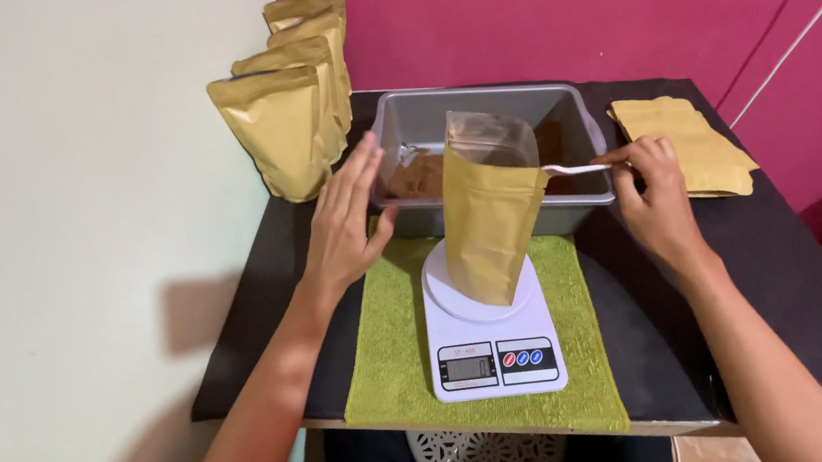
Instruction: Scooping coffee powder from a storage bin into a packaging pouch and weighing it on a digital scale.
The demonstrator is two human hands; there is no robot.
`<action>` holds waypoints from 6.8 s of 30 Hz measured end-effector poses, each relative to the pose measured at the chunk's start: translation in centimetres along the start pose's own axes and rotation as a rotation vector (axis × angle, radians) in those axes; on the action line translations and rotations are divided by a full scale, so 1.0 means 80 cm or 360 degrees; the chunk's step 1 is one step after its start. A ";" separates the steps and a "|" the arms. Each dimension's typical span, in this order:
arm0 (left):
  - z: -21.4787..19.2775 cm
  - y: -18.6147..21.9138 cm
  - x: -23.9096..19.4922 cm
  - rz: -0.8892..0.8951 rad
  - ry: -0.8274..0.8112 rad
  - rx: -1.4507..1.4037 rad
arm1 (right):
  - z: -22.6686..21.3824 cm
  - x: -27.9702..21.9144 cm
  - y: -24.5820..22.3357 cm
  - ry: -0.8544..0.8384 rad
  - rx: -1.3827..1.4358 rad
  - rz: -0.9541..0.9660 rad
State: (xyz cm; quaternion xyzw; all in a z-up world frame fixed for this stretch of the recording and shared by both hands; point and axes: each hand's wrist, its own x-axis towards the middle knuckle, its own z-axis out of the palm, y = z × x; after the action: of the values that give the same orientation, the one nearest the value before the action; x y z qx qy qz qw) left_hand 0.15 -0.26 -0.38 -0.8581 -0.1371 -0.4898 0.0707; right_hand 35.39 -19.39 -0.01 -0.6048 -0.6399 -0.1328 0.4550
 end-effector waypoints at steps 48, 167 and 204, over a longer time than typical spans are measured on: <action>0.002 0.001 -0.002 -0.0222 -0.0005 -0.0179 | -0.012 0.003 -0.006 -0.0079 -0.0136 0.0041; 0.000 0.010 0.006 -0.0234 -0.0228 -0.0142 | -0.011 0.009 -0.003 0.0123 0.0047 0.0237; 0.000 -0.002 0.002 -0.0018 -0.0136 -0.0058 | -0.001 0.003 0.002 -0.0049 0.0079 0.0314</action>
State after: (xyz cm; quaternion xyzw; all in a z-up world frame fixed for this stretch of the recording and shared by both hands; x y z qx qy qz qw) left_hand 0.22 -0.09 -0.22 -0.8787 -0.1359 -0.4553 0.0465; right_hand 35.63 -19.24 0.15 -0.6553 -0.5873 -0.0623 0.4708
